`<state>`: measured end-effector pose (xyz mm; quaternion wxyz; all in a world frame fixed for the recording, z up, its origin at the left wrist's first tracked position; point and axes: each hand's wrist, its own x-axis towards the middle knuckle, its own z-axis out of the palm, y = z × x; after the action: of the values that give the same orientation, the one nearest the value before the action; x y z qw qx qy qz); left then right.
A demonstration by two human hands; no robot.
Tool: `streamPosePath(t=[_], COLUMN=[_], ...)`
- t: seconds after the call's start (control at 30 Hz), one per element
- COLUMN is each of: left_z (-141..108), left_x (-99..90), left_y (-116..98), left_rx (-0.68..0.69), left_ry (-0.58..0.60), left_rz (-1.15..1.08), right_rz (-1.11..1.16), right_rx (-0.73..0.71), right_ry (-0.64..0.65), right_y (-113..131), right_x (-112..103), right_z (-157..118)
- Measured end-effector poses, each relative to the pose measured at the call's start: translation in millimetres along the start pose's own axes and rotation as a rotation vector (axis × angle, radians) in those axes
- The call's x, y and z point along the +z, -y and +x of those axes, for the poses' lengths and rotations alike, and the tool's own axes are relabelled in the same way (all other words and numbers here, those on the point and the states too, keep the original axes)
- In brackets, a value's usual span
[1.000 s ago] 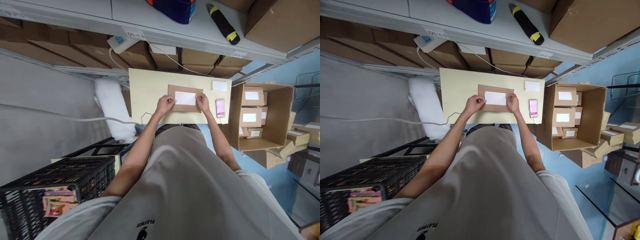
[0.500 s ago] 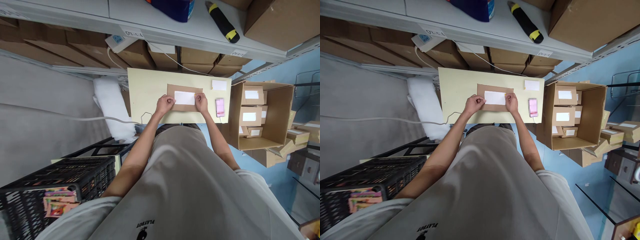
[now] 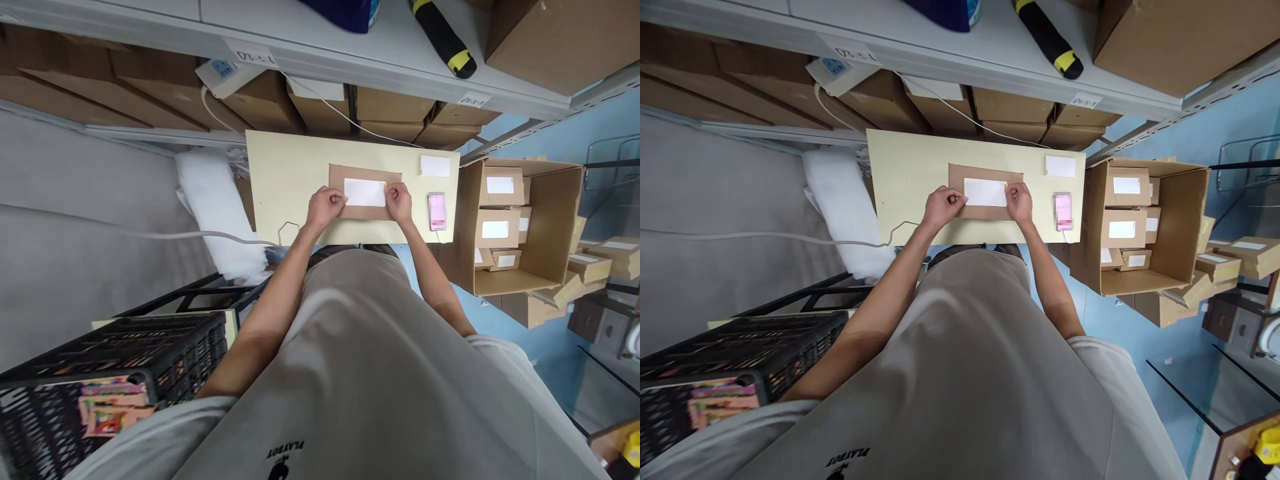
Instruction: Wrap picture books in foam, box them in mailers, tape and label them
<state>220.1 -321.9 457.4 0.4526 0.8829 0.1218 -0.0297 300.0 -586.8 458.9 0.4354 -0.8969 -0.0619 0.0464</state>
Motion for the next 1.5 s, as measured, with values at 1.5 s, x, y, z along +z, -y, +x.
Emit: streamPosePath(t=[1.5], left_z=[6.7], left_x=[3.5], left_y=[-25.9], left_rx=[-0.191], left_ry=[0.038], left_rz=[0.207], right_rz=[-0.488], right_rx=[0.036], right_ry=[-0.026], right_y=[30.1], right_x=[39.4], right_z=[-20.3])
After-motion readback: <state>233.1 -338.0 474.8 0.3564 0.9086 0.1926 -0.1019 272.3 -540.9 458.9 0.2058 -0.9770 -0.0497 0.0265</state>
